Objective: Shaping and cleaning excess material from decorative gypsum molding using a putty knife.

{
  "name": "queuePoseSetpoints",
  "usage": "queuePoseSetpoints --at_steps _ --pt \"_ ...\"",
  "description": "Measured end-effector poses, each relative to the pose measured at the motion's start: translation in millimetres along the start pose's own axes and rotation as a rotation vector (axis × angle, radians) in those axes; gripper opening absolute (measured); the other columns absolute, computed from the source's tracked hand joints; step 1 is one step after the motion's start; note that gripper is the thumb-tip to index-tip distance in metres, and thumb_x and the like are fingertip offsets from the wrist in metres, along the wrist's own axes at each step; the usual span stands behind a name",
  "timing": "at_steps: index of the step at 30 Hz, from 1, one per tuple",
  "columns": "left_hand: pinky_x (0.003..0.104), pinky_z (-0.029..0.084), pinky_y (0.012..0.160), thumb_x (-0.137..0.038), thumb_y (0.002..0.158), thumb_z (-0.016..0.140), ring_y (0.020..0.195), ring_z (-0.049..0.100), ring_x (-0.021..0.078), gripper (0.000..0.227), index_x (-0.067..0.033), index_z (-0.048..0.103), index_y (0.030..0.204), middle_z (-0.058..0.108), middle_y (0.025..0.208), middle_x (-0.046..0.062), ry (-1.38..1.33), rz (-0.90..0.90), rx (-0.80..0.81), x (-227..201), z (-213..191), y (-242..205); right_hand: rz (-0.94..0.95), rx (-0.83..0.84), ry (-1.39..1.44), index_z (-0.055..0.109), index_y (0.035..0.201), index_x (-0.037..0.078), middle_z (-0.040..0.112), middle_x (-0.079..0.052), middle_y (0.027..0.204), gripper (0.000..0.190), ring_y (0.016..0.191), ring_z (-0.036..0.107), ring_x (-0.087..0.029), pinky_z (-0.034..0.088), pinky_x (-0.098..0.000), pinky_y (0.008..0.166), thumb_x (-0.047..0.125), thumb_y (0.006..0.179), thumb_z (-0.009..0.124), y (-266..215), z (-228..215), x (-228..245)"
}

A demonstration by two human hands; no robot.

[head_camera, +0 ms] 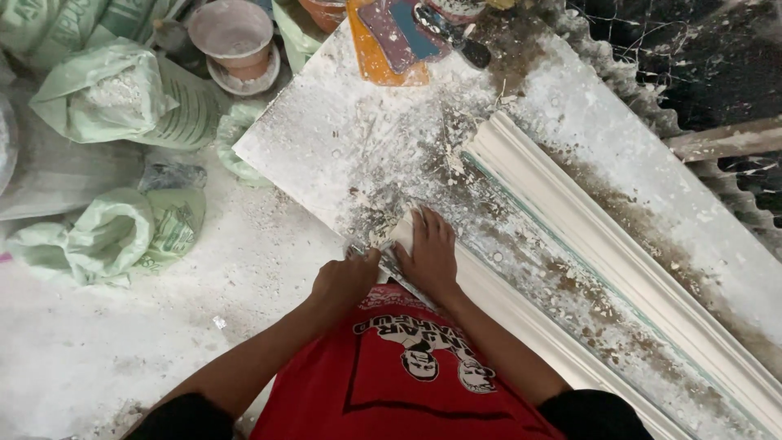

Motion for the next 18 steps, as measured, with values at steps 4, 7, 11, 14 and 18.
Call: queuePoseSetpoints --at_steps 4,7,11,14,18 --pt "0.045 0.061 0.050 -0.016 0.100 0.051 0.065 0.076 0.0337 0.015 -0.0037 0.051 0.107 0.074 0.079 0.017 -0.021 -0.004 -0.006 1.9 5.1 7.5 0.018 0.009 0.010 0.041 0.150 -0.002 0.042 -0.023 0.153 0.076 0.143 0.035 -0.041 0.025 -0.0571 0.117 0.044 0.094 0.065 1.3 -1.0 1.1" --pt "0.047 0.061 0.054 -0.016 0.099 0.052 0.067 0.076 0.0345 0.015 -0.0033 0.051 0.107 0.074 0.078 0.018 -0.090 -0.008 0.034 3.5 11.0 16.1 -0.011 -0.011 0.004 0.040 0.149 -0.003 0.041 -0.024 0.153 0.075 0.143 0.035 -0.041 0.025 -0.0580 0.117 0.043 0.096 0.065 0.5 -0.7 1.0" --pt "0.048 0.061 0.058 -0.016 0.100 0.051 0.073 0.076 0.0352 0.015 -0.0028 0.049 0.108 0.075 0.080 0.018 -0.163 -0.018 0.161 3.0 -3.1 19.7 0.002 0.000 0.007 0.041 0.149 -0.003 0.040 -0.023 0.153 0.076 0.144 0.035 -0.040 0.025 -0.0579 0.117 0.043 0.093 0.065 1.0 1.1 1.0" --pt "0.049 0.060 0.060 -0.015 0.099 0.050 0.077 0.075 0.0364 0.017 -0.0027 0.048 0.110 0.075 0.083 0.018 -0.213 -0.019 0.232 0.3 -19.0 21.5 -0.003 0.014 -0.027 0.040 0.149 -0.003 0.039 -0.023 0.152 0.076 0.143 0.034 -0.040 0.025 -0.0584 0.116 0.044 0.095 0.065 0.6 5.1 -1.5" --pt "0.050 0.060 0.064 -0.013 0.101 0.048 0.081 0.075 0.0377 0.017 -0.0031 0.047 0.114 0.075 0.087 0.019 -0.239 -0.051 0.279 -1.8 -19.3 25.3 0.005 0.045 -0.050 0.040 0.148 -0.004 0.038 -0.023 0.152 0.078 0.143 0.034 -0.039 0.025 -0.0584 0.116 0.045 0.094 0.065 2.8 0.9 2.8"
Point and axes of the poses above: each hand's wrist, its own y-axis towards the middle knuckle, its own z-axis out of the palm, x = y × z, the point moved 2 cm from there along y, towards the middle knuckle
